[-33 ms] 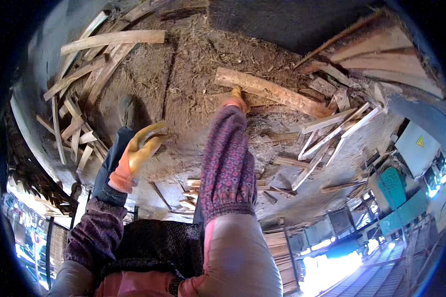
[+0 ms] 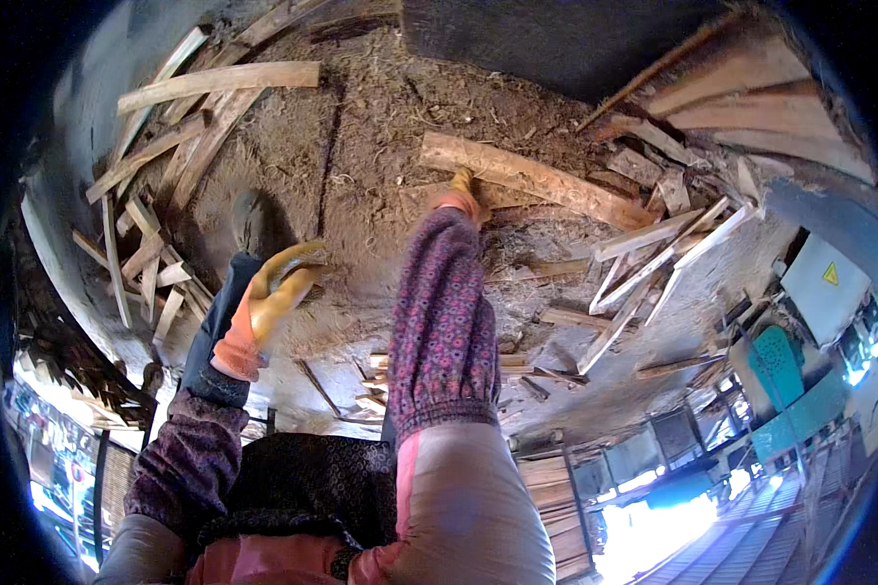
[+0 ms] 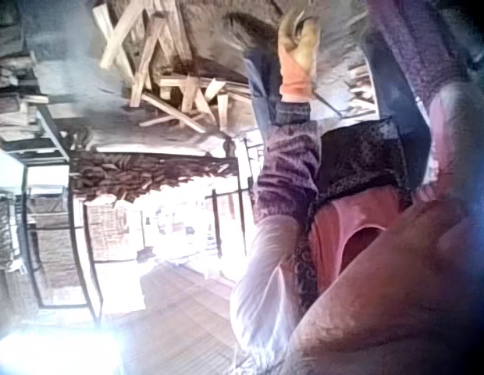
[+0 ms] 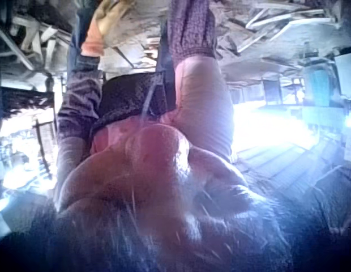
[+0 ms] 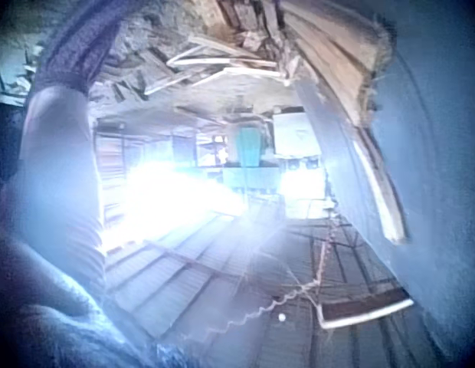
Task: The person gathers scattered wooden planks and sticks from a sawdust-covered floor in a workshop. They repeatedly pick up the wood pieces, align them, and stack them onto a metal rack.
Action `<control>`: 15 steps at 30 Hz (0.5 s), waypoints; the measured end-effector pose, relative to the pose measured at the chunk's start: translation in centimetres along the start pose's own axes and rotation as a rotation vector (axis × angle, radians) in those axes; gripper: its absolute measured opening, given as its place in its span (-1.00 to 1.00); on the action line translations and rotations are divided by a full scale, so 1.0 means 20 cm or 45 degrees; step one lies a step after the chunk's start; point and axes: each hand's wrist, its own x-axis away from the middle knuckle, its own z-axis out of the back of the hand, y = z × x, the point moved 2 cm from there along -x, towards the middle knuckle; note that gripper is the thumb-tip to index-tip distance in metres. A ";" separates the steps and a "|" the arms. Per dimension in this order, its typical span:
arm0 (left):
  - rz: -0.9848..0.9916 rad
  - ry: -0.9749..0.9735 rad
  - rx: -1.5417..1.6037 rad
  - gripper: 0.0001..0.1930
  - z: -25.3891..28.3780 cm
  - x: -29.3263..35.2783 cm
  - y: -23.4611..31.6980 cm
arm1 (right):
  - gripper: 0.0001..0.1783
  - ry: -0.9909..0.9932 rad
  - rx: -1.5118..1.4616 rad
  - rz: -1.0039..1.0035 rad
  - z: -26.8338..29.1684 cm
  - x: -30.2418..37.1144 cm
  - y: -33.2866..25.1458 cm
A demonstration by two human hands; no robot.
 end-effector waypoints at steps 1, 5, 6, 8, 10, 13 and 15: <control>0.000 0.026 -0.005 -0.51 0.01 0.00 -0.01 | -0.20 -0.028 -0.016 -0.010 -0.01 0.00 0.04; 0.021 -0.024 0.012 -0.53 -0.05 -0.05 -0.04 | -0.22 -0.053 -0.092 0.080 0.06 -0.03 -0.06; 0.014 -0.039 0.003 -0.54 -0.07 -0.05 -0.04 | -0.23 -0.067 -0.111 0.109 0.04 -0.04 -0.12; 0.013 -0.031 -0.027 -0.55 -0.09 -0.05 -0.03 | -0.24 -0.090 -0.154 0.160 -0.01 -0.04 -0.24; 0.008 0.006 -0.054 -0.55 -0.12 -0.08 -0.03 | -0.25 -0.094 -0.177 0.226 -0.01 -0.05 -0.38; 0.047 -0.079 0.052 -0.56 -0.16 -0.10 -0.02 | -0.27 -0.057 -0.211 0.280 0.05 -0.04 -0.48; 0.083 -0.049 0.050 -0.56 -0.17 -0.11 0.03 | -0.28 -0.035 -0.237 0.304 0.06 -0.04 -0.55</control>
